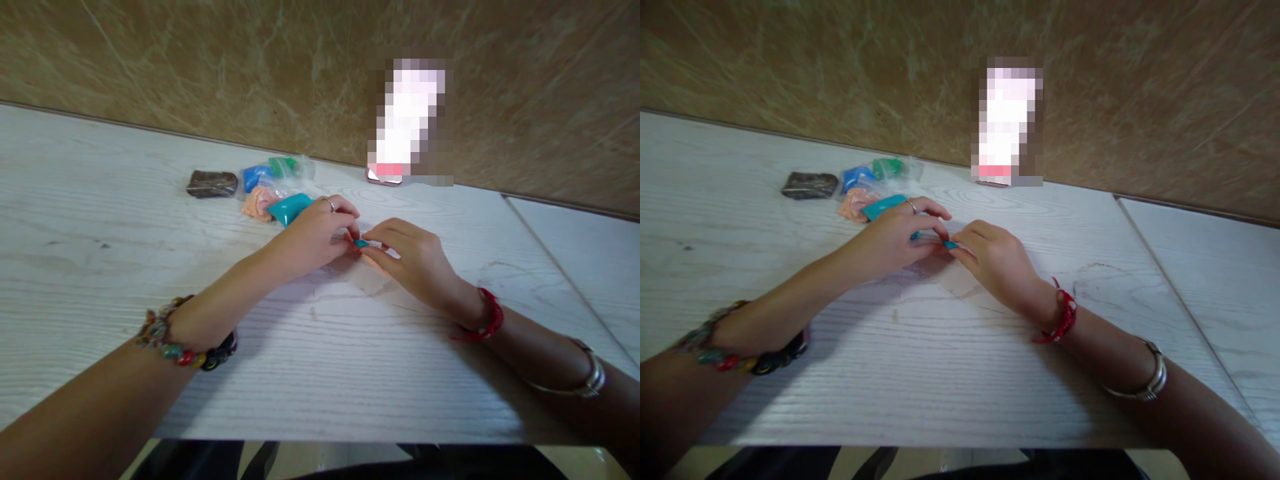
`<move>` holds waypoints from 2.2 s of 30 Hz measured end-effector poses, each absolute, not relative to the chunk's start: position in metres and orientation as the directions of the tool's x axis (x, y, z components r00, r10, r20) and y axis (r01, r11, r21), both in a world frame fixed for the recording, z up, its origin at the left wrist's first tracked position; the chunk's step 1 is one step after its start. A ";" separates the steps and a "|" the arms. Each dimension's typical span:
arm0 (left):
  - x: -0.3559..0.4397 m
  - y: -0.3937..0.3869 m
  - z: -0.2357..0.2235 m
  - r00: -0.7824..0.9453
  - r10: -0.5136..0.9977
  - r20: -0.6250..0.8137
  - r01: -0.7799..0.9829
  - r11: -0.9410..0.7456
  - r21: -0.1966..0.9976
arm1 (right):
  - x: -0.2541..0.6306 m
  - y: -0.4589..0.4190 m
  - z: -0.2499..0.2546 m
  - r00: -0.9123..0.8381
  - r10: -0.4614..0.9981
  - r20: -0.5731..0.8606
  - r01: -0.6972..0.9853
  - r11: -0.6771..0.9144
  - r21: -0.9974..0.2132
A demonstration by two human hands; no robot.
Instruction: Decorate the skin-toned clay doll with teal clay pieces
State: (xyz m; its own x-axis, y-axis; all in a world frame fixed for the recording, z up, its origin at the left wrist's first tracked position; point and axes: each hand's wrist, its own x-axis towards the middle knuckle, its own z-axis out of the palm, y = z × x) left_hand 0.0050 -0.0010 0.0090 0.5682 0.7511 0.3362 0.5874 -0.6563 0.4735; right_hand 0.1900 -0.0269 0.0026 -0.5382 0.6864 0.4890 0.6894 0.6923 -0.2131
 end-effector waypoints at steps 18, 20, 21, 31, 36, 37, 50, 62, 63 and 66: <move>0.004 0.001 0.009 0.564 0.777 0.278 0.621 -0.621 0.478 | 0.191 -0.027 0.004 -0.653 0.689 0.316 0.742 0.665 0.083; 0.004 0.000 0.011 0.571 0.775 0.270 0.626 -0.624 0.467 | 0.191 -0.027 0.004 -0.654 0.685 0.321 0.741 0.665 0.090; 0.004 0.000 0.013 0.575 0.774 0.266 0.630 -0.626 0.460 | 0.191 -0.028 0.005 -0.654 0.683 0.325 0.741 0.665 0.094; -0.002 0.002 0.016 0.562 0.772 0.297 0.642 -0.634 0.431 | 0.189 -0.029 0.009 -0.642 0.700 0.312 0.750 0.658 0.068; 0.003 -0.004 0.016 0.574 0.754 0.319 0.620 -0.655 0.432 | 0.189 -0.029 0.007 -0.600 0.725 0.338 0.752 0.655 -0.070; 0.004 -0.005 0.016 0.578 0.746 0.331 0.615 -0.665 0.424 | 0.189 -0.029 0.008 -0.595 0.729 0.338 0.751 0.655 -0.090; 0.004 -0.004 0.013 0.580 0.742 0.336 0.592 -0.668 0.452 | 0.188 -0.028 0.010 -0.540 0.737 0.406 0.694 0.663 -0.280; 0.004 -0.004 0.013 0.590 0.744 0.314 0.566 -0.658 0.497 | 0.185 -0.028 0.015 -0.503 0.796 0.336 0.692 0.604 -0.396; 0.004 -0.004 0.013 0.591 0.745 0.308 0.563 -0.655 0.504 | 0.185 -0.028 0.015 -0.495 0.803 0.330 0.687 0.595 -0.417; 0.003 -0.002 0.013 0.592 0.752 0.290 0.560 -0.643 0.523 | 0.186 -0.028 0.016 -0.478 0.816 0.324 0.668 0.577 -0.470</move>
